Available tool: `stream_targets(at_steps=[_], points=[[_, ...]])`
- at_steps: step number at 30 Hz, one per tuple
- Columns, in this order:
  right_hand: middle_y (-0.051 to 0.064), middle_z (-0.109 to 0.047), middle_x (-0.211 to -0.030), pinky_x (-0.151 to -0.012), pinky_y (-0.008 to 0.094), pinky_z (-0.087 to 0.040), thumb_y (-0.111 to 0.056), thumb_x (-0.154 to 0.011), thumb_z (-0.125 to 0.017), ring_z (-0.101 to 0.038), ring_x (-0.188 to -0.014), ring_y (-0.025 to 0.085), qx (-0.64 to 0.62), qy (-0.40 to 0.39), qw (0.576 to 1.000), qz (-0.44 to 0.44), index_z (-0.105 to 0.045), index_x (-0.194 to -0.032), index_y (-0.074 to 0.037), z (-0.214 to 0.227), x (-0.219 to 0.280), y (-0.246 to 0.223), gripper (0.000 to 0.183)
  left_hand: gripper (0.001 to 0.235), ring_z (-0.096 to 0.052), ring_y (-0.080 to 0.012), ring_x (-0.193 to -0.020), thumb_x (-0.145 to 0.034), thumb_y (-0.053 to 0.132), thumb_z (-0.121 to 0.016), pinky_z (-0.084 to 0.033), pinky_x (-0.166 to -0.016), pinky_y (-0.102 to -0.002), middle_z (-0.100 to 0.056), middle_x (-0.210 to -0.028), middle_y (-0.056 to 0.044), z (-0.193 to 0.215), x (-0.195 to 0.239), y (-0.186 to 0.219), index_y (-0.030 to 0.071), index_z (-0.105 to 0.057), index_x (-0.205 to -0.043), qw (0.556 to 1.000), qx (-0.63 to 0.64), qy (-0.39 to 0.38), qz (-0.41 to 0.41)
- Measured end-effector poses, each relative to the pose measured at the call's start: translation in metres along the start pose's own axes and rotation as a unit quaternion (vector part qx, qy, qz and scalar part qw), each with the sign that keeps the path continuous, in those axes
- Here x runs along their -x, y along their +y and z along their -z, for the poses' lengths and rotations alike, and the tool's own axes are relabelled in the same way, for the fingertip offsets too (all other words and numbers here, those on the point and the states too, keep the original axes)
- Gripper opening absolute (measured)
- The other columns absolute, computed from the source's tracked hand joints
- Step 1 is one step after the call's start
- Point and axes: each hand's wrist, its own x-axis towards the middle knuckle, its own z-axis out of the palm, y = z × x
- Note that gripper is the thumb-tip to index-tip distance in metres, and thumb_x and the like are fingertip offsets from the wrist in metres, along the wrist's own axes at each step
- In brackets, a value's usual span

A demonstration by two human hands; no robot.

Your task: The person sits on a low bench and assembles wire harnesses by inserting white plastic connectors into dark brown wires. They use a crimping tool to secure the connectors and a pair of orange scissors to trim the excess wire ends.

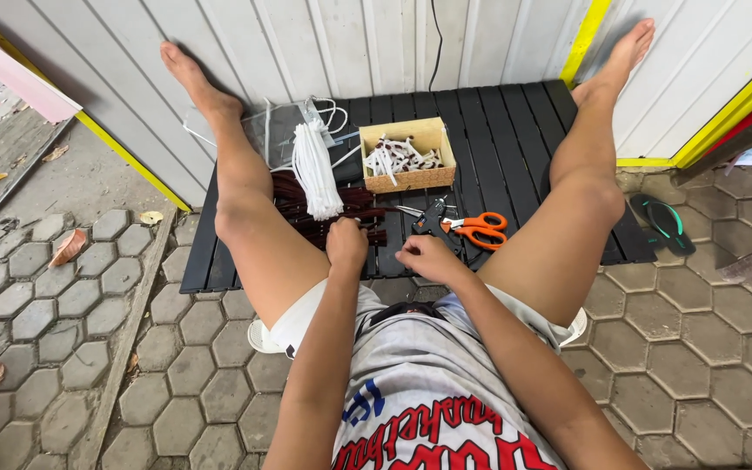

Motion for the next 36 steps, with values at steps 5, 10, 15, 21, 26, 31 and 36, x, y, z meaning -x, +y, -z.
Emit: stream_targets(at_steps=[5,10,15,21,26,31,36], points=[[0.009,-0.074,-0.070,-0.070,0.036,-0.055,-0.027,-0.086,-0.070,-0.072,-0.072,0.024,0.011,-0.005,1.000,-0.006,-0.075,-0.085,-0.008,0.000,0.007,-0.006,0.020,0.018,-0.067,-0.0347,-0.095,-0.089,0.014,-0.075,-0.060,-0.085,-0.044,-0.067,-0.094,-0.016,-0.014,-0.002,-0.007,0.000,-0.077,-0.100,0.999,-0.040,-0.007,-0.024],[0.009,-0.074,-0.070,-0.072,0.036,-0.056,-0.029,-0.086,-0.070,-0.073,-0.073,0.024,0.022,0.006,1.000,-0.008,-0.075,-0.085,-0.009,0.002,0.005,-0.006,0.020,0.017,-0.065,-0.0383,-0.093,-0.093,0.006,-0.068,-0.056,-0.085,-0.046,-0.066,-0.092,-0.019,0.006,0.005,0.013,-0.004,-0.076,-0.105,0.998,0.038,0.045,-0.032],[0.009,-0.072,-0.071,-0.062,0.033,-0.053,-0.018,-0.089,-0.070,-0.066,-0.061,0.020,-0.063,0.084,0.992,0.070,-0.075,-0.093,-0.008,0.000,0.000,-0.002,0.012,0.021,-0.066,-0.0183,-0.083,-0.096,0.016,-0.073,-0.058,-0.073,-0.030,-0.072,-0.089,-0.015,0.016,0.020,0.007,-0.003,-0.076,-0.106,0.837,0.545,-0.020,0.038],[0.006,-0.072,-0.088,-0.061,0.025,-0.050,-0.016,-0.089,-0.077,-0.059,-0.068,0.011,-0.155,0.089,0.968,0.178,-0.072,-0.123,-0.015,-0.001,0.007,-0.013,0.035,0.018,-0.070,-0.0127,-0.073,-0.092,0.008,-0.074,-0.059,-0.064,-0.020,-0.073,-0.084,-0.013,0.046,0.053,0.032,-0.006,-0.074,-0.103,0.733,0.665,-0.138,0.044],[0.005,-0.073,-0.083,-0.060,0.022,-0.049,-0.014,-0.093,-0.074,-0.058,-0.067,0.008,-0.166,0.102,0.955,0.222,-0.075,-0.117,-0.013,0.000,0.006,-0.016,0.024,0.016,-0.068,-0.0129,-0.061,-0.091,0.010,-0.075,-0.053,-0.054,-0.019,-0.070,-0.075,-0.012,0.040,0.053,0.035,-0.004,-0.074,-0.098,0.746,0.641,-0.179,0.016],[0.003,-0.077,-0.076,-0.059,0.021,-0.048,-0.014,-0.091,-0.075,-0.058,-0.062,0.007,-0.143,0.115,0.952,0.247,-0.077,-0.098,-0.012,0.000,0.005,-0.018,0.007,0.019,-0.067,-0.0133,-0.063,-0.093,0.013,-0.075,-0.052,-0.056,-0.019,-0.071,-0.075,-0.013,0.046,0.056,0.035,-0.004,-0.075,-0.100,0.757,0.627,-0.186,0.007],[0.002,-0.072,-0.070,-0.055,0.023,-0.046,-0.013,-0.091,-0.076,-0.057,-0.058,0.009,-0.127,0.141,0.954,0.232,-0.074,-0.093,-0.010,-0.002,-0.001,-0.002,0.004,0.019,-0.066,-0.0135,-0.068,-0.092,0.011,-0.076,-0.054,-0.060,-0.020,-0.071,-0.077,-0.013,0.035,0.050,0.030,-0.006,-0.076,-0.102,0.764,0.629,-0.144,-0.005]])
